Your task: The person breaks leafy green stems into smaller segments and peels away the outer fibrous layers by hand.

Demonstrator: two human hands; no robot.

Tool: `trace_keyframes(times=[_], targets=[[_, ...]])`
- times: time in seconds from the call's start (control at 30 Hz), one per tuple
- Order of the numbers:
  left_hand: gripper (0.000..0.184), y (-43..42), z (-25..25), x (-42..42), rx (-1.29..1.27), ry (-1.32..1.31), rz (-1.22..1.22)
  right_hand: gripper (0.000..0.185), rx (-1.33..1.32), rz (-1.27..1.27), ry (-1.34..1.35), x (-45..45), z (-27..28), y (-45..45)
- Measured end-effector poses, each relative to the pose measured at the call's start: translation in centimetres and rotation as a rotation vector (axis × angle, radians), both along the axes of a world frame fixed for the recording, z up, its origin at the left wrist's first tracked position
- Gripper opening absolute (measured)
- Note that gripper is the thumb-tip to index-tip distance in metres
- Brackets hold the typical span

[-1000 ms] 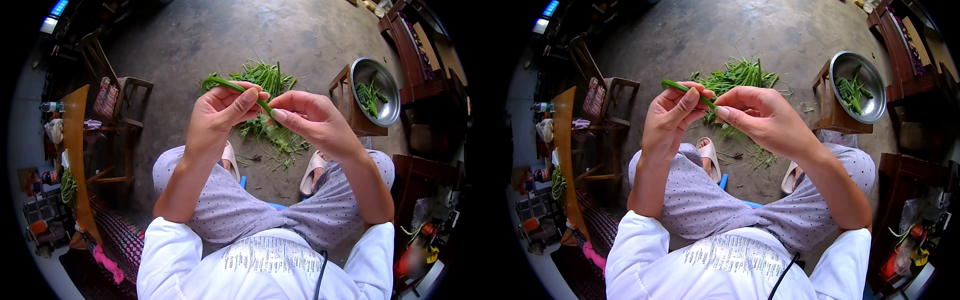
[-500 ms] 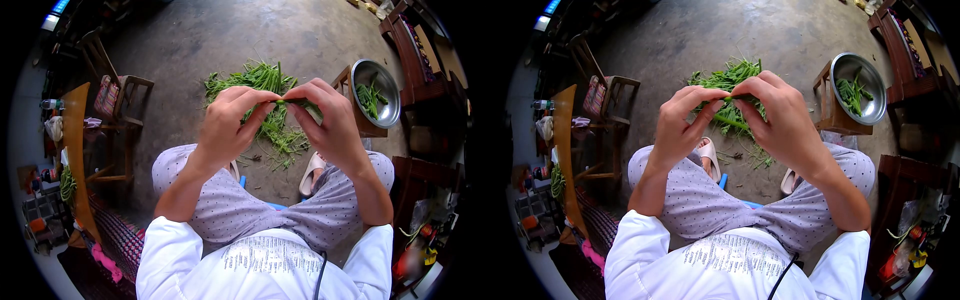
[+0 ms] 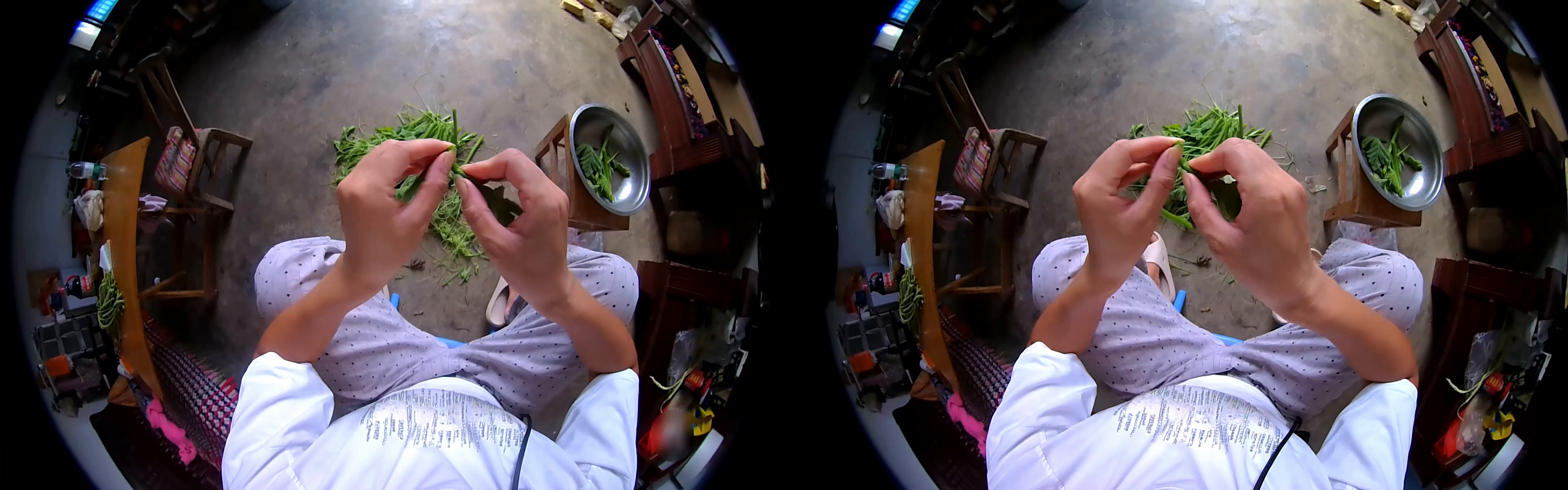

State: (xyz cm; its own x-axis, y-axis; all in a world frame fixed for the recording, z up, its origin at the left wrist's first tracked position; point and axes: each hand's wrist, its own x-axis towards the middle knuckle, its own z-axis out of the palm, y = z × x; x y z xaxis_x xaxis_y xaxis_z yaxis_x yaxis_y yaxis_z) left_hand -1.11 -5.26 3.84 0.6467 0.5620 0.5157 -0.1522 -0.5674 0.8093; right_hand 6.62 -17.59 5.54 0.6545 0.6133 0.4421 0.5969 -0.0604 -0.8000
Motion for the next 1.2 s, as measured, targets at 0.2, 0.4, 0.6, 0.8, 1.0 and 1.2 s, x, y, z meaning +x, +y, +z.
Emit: trace_keyframes(times=[0.2, 0.4, 0.6, 0.8, 1.0, 1.2], targets=[[0.022, 1.7, 0.1, 0.0, -1.091, 0.047, -0.432, 0.013, 0.067, 0.027, 0.094, 0.8, -0.3, 0.1], [0.020, 3.3, -0.3, 0.1, -1.292, -0.069, -0.531, 0.014, -0.048, 0.103, 0.076, 0.6, -0.8, 0.0], [0.021, 5.9, -0.1, -0.5, -1.275, -0.195, -0.532, 0.014, -0.417, 0.226, -0.067, 2.1, -4.2, -1.5], [0.021, 7.6, 0.3, -0.9, -1.127, -0.228, -0.443, 0.015, -1.149, 0.297, -0.396, 4.5, -10.9, -4.4], [0.022, 3.4, -0.4, 4.6, -1.139, -0.067, -0.456, 0.010, -1.070, 0.461, -0.362, 2.7, -11.7, -5.2], [0.043, -3.6, 1.2, 17.0, -1.080, -0.071, -0.748, 0.012, -0.676, 0.360, -0.206, 3.8, -10.9, -6.3]])
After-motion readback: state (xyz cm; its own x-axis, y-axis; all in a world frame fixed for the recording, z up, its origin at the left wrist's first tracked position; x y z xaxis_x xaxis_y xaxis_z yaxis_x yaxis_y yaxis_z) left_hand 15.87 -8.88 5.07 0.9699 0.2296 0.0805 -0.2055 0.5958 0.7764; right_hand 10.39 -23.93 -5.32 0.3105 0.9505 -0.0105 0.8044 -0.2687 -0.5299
